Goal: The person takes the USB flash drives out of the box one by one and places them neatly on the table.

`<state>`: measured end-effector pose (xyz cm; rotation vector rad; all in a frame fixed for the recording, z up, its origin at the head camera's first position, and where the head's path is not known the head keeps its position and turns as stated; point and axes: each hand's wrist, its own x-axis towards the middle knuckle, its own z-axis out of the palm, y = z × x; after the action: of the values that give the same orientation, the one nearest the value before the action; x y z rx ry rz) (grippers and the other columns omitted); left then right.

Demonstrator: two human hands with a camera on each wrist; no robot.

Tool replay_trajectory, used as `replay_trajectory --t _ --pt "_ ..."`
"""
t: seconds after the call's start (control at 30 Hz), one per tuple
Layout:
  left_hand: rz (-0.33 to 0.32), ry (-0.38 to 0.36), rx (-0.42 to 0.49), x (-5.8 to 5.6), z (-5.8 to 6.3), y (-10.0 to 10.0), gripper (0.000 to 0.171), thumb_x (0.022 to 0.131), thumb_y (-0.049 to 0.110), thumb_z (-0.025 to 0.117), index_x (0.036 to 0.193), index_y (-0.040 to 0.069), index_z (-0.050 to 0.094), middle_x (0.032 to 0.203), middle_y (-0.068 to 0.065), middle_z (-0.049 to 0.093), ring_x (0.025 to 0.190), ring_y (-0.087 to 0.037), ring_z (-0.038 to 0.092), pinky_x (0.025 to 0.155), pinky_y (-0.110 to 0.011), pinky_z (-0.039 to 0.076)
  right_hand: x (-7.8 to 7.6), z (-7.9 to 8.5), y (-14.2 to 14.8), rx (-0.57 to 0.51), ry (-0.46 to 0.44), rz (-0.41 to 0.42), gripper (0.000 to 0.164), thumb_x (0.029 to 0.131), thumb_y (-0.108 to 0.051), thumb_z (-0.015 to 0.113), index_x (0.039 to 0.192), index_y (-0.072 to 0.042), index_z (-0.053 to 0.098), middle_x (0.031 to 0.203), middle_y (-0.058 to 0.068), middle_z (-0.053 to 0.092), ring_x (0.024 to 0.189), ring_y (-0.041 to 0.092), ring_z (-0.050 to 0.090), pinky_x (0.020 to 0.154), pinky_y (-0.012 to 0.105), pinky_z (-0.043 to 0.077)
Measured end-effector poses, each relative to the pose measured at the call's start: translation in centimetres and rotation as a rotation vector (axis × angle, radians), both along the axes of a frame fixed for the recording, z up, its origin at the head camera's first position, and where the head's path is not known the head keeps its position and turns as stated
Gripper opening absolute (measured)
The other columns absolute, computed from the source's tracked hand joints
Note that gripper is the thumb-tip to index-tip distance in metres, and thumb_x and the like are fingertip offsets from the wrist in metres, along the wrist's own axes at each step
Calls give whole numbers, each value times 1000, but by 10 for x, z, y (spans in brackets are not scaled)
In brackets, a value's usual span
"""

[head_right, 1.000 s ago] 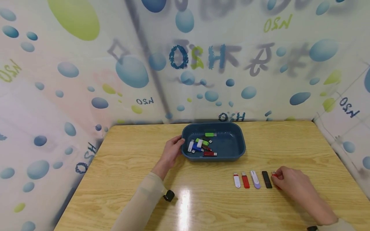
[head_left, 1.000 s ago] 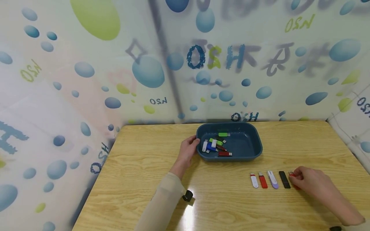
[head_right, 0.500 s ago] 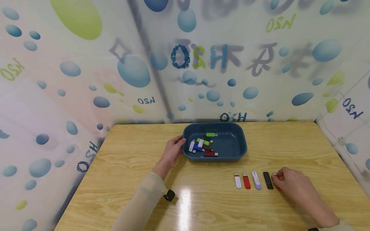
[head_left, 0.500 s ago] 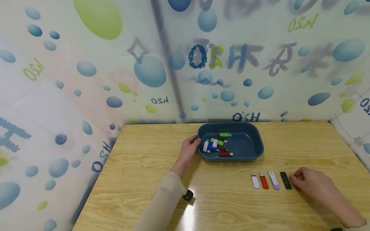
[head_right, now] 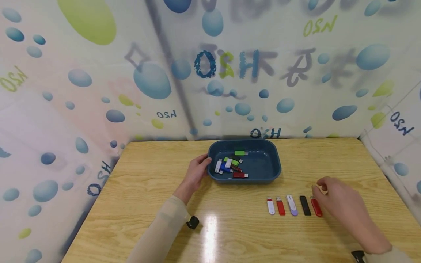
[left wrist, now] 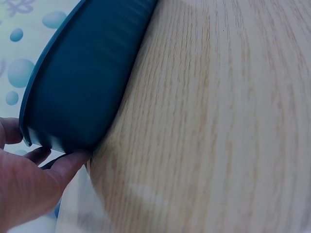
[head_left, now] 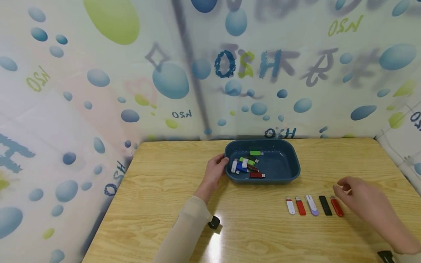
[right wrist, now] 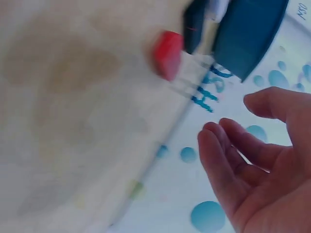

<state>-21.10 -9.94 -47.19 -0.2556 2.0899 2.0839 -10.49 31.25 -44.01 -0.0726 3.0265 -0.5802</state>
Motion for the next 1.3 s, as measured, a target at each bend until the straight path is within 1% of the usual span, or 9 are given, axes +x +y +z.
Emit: replay_trajectory --t 0.1,0.2,0.37,0.5,0.7,0.8,0.97,1.07,1.3 --pt "7 -4 1 0 1 -1 45 107 19 54 147 -1 53 144 -20 57 123 -31 59 102 -46 53 -5 10 -10 -18 79 23 36 100 -27 65 107 8 69 90 17 71 76 32 68 55 44 55" --pt "9 -12 -3 1 1 -1 46 107 20 54 148 -1 53 145 -20 56 125 -31 59 103 -47 53 -13 20 -25 -39 115 62 33 100 -26 66 110 5 70 95 17 70 80 30 68 59 43 55" --pt "-1 -7 19 2 -1 -2 47 108 19 54 149 -3 50 145 -23 55 126 -34 58 102 -47 53 -26 32 -59 -71 197 173 25 98 -21 71 110 1 71 101 13 69 87 29 66 72 50 58" --pt "-22 0 44 3 1 -1 47 108 16 53 150 -5 47 145 -26 54 127 -38 57 100 -48 54 -34 35 -84 -67 242 240 21 97 -20 74 107 -2 71 102 11 68 88 27 66 73 49 58" --pt "-48 -10 27 1 4 -1 46 108 11 49 149 -10 45 145 -30 52 129 -43 54 103 -53 51 -45 36 -108 -65 236 276 20 97 -21 74 107 -4 72 98 7 66 85 23 65 72 45 58" --pt "-50 -5 25 0 4 -1 46 108 10 49 149 -11 45 145 -31 52 130 -44 54 104 -54 50 -52 36 -116 -59 232 294 18 98 -21 73 107 -5 73 98 5 66 84 22 63 71 43 56" --pt "-29 7 28 1 0 -1 46 108 15 52 149 -6 48 144 -27 54 128 -40 57 102 -51 53 -63 32 -125 -48 237 341 17 99 -20 71 107 -5 73 98 5 66 82 19 61 70 41 55" --pt "-23 8 30 1 -1 -1 46 108 18 53 149 -4 50 144 -24 55 127 -37 58 101 -49 54 -70 29 -131 -59 230 360 16 99 -18 70 108 -4 72 98 5 65 83 19 61 71 41 55" --pt "-20 3 31 1 1 -1 45 108 17 53 148 -3 51 143 -22 56 125 -34 59 101 -46 54 -83 26 -144 -65 232 386 14 100 -16 69 108 -5 73 98 5 66 85 20 63 73 42 57"
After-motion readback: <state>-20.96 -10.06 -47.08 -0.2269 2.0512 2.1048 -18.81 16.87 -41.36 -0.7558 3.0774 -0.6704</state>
